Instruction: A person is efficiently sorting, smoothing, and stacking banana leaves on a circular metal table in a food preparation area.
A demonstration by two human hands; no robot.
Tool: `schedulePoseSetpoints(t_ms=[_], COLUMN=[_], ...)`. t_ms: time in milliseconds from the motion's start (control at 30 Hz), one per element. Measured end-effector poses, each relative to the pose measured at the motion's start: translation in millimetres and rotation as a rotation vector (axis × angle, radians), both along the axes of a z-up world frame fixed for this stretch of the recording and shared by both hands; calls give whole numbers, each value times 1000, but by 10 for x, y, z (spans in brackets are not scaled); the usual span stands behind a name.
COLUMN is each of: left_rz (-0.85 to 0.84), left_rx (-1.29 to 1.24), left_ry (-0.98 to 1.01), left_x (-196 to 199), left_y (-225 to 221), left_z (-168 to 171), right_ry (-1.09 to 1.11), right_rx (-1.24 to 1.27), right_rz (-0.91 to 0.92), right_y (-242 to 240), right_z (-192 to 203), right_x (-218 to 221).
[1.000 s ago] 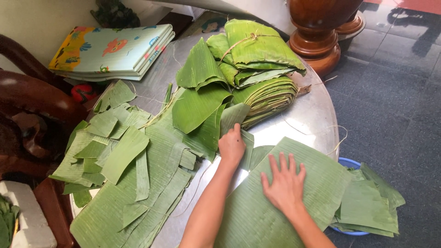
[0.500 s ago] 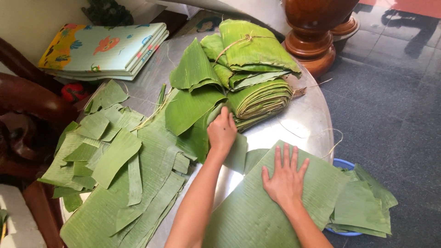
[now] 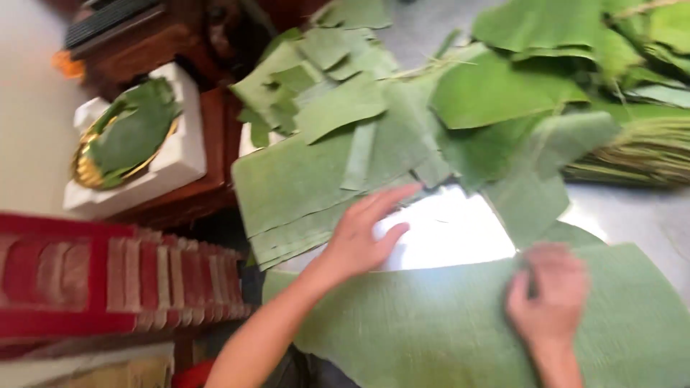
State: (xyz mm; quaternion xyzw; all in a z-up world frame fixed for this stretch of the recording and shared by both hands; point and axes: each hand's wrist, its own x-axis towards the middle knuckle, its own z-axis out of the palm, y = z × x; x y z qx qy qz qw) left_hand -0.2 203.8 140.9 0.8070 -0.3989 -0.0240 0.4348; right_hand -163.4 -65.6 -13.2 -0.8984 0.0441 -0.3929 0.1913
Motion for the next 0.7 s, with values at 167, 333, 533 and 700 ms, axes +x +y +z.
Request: schedulePoseSetpoints(t_ms=[167, 333, 533, 700], left_rz=[851, 1441, 1302, 926], left_rx=[-251, -716, -1125, -768], left_ry=[238, 793, 1059, 476], left_x=[-724, -1472, -1523, -1351], left_y=[1530, 1969, 1716, 1742], left_z=[-1248, -2091, -1571, -1374], right_ry=[279, 361, 583, 325], right_rx=[-148, -363, -343, -170], right_rz=[174, 23, -3, 97], right_y=[648, 632, 463, 184], right_z=[-329, -408, -459, -743], right_x=[206, 291, 398, 413])
